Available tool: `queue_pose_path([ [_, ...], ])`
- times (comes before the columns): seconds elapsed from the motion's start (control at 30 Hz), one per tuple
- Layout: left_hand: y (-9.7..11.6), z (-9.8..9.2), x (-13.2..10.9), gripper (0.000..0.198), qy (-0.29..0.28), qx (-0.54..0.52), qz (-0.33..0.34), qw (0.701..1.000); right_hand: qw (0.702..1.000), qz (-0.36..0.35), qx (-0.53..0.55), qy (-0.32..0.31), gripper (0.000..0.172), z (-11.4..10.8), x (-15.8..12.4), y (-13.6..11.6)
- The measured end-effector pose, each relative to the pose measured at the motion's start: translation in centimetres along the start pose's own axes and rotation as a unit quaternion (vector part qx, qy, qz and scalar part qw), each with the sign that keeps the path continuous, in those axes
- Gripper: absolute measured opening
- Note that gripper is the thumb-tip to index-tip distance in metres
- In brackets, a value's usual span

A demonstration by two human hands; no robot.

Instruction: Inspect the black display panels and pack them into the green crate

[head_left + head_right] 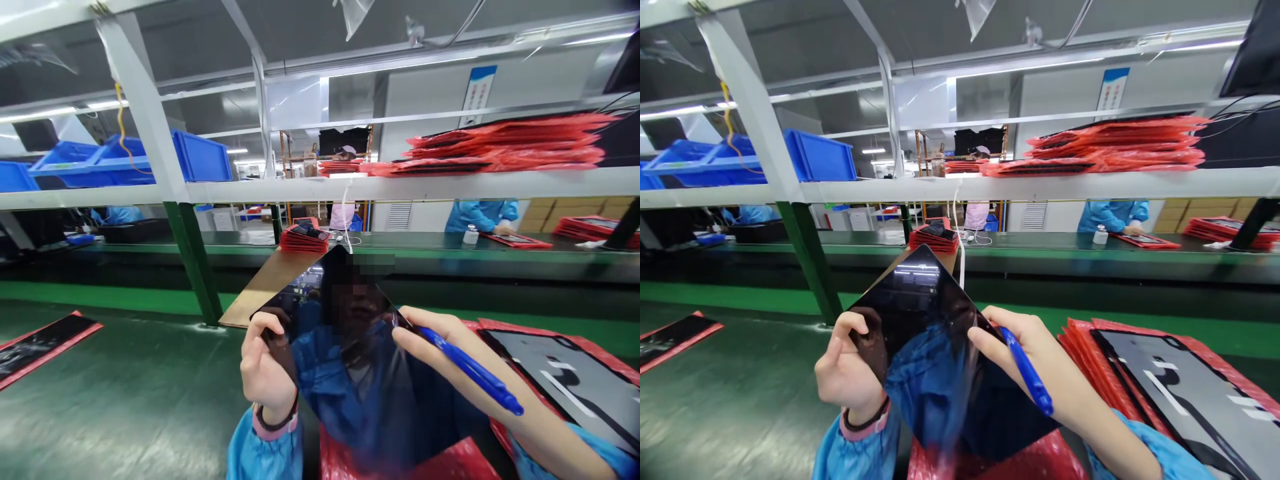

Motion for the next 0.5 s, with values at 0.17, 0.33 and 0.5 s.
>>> queue_pose_path([
  [0.17,-0.2,-0.2,-0.1,0.024,-0.007,-0.023,-0.015,1.000,0.998,-0.010,-0.055,-0.029,0.026,0.8,0.0,0.0],
  [0.33,0.5,-0.2,-0.4,0.022,-0.020,-0.010,0.031,0.999,0.998,-0.045,-0.029,-0.015,0.044,0.8,-0.5,-0.3],
  [0.5,1.8,-0.5,-1.0,0.015,-0.014,0.044,0.081,0.996,0.984,-0.171,-0.036,0.025,0.096,1.0,-1.7,-0.4],
])
Point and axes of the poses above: each hand's wrist, its own x-axis towards the middle knuckle, its own z-axis out of the palm, y = z × x, the point moved 5 cm from there along x, towards the middle knuckle, and after that the axes turned 5 degrees about x, right-handed, at the moved point
